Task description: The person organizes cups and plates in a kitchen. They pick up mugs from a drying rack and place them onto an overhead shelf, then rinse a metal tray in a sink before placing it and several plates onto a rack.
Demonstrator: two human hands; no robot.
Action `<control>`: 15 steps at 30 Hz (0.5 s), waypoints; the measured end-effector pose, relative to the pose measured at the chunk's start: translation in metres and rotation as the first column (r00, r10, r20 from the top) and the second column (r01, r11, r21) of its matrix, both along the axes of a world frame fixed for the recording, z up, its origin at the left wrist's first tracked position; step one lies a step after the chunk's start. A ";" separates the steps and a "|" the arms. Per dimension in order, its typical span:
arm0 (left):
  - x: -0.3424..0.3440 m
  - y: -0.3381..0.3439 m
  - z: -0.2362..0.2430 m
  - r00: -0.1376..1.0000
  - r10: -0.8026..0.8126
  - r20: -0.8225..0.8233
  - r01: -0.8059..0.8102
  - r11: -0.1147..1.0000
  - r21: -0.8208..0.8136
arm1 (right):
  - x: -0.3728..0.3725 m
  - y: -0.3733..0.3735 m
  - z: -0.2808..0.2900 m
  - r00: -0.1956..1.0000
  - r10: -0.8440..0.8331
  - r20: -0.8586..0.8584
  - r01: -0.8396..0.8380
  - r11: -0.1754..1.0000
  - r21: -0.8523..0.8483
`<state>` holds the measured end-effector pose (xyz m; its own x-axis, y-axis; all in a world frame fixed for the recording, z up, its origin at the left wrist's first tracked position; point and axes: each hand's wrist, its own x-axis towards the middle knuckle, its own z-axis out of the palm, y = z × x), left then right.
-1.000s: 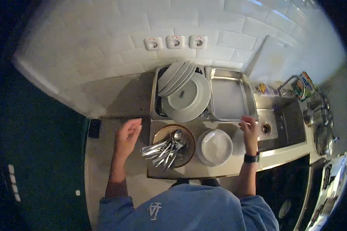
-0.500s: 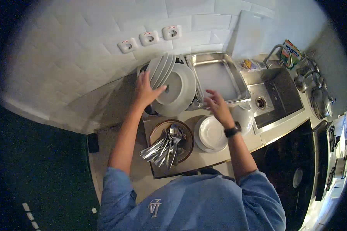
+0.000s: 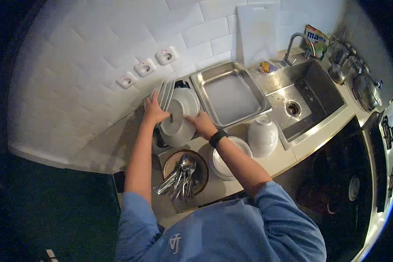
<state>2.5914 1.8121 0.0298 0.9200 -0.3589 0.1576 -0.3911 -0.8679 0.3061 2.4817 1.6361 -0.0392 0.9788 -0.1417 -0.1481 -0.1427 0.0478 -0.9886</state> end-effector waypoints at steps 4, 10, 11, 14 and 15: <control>-0.001 -0.003 0.007 0.995 0.036 -0.094 -0.035 0.999 0.004 | 0.006 -0.002 -0.013 0.993 0.018 0.121 -0.012 0.999 -0.051; 0.002 0.019 0.003 0.997 0.031 -0.073 -0.029 0.999 0.033 | -0.016 0.014 0.025 0.987 -0.036 0.157 0.026 0.997 0.068; 0.007 0.010 0.004 0.999 -0.007 -0.048 0.009 0.999 0.034 | -0.010 0.010 0.012 0.985 -0.055 0.161 0.045 0.997 0.069; 0.008 0.003 0.001 0.995 -0.025 -0.092 0.022 0.999 -0.039 | 0.001 0.003 -0.007 0.988 -0.051 0.142 0.055 0.998 -0.018; 0.011 0.002 0.001 0.995 -0.026 -0.096 0.023 0.999 -0.037 | 0.000 -0.002 -0.008 0.986 -0.023 0.163 -0.007 0.983 0.183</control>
